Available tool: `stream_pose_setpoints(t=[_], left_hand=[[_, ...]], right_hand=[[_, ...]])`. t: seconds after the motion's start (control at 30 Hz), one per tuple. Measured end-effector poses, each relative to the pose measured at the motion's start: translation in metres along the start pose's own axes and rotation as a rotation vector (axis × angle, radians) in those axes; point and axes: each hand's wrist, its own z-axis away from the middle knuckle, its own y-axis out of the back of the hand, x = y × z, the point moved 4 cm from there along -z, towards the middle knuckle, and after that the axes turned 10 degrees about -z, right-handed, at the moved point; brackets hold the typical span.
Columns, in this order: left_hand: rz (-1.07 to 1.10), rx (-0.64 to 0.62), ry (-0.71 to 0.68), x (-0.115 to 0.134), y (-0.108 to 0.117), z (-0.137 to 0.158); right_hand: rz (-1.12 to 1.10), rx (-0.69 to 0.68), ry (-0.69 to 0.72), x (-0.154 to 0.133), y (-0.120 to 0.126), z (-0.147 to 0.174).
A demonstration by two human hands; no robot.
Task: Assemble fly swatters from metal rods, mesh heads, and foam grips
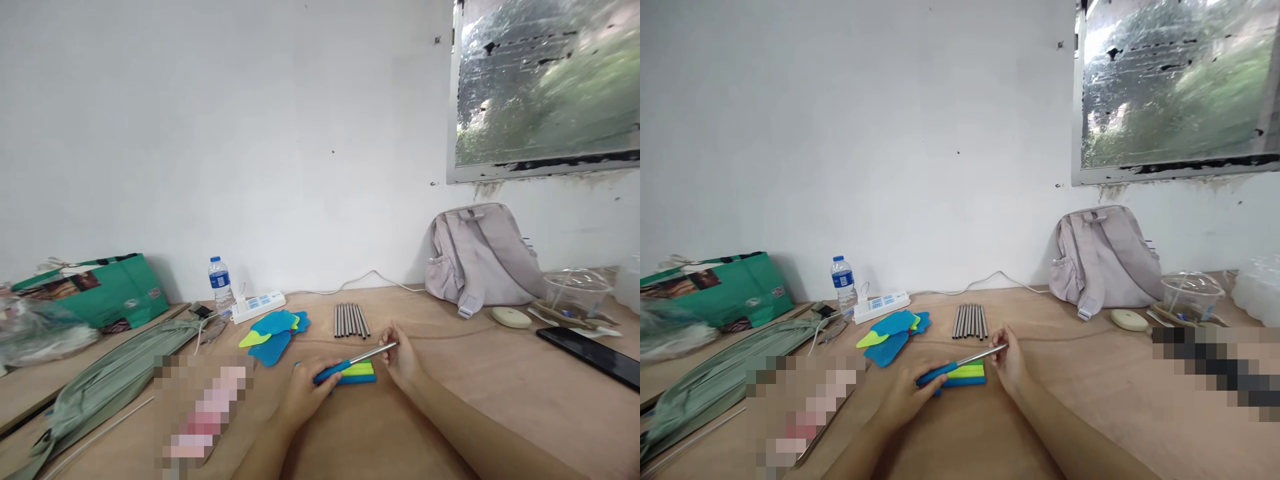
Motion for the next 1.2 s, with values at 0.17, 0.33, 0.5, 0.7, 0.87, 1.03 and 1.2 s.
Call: stream_pose_setpoints(t=[0.17, 0.33, 0.5, 0.7, 0.87, 1.03, 1.2], left_hand=[[-0.009, 0.008, -0.041, 0.01, -0.005, 0.0], [-0.013, 0.071, -0.002, 0.021, -0.009, 0.001], [-0.006, 0.115, -0.022, 0.032, -0.01, 0.003], [-0.058, 0.099, -0.106, 0.041, -0.014, 0.005], [-0.114, 0.062, -0.153, 0.043, -0.021, 0.007], [-0.186, 0.054, -0.186, 0.044, -0.028, 0.01], [-0.244, 0.051, -0.216, 0.049, -0.028, 0.012]], right_hand=[[-0.307, 0.132, -0.031, 0.004, -0.008, 0.006], [-0.322, -0.069, -0.055, 0.004, -0.024, 0.017], [-0.273, -0.108, 0.0, 0.004, -0.021, 0.018], [-0.298, -0.007, 0.035, 0.013, -0.012, 0.017], [-0.355, 0.09, 0.047, 0.024, -0.007, 0.023], [-0.352, 0.129, 0.065, 0.033, -0.001, 0.026], [-0.42, 0.182, 0.037, 0.035, -0.001, 0.03]])
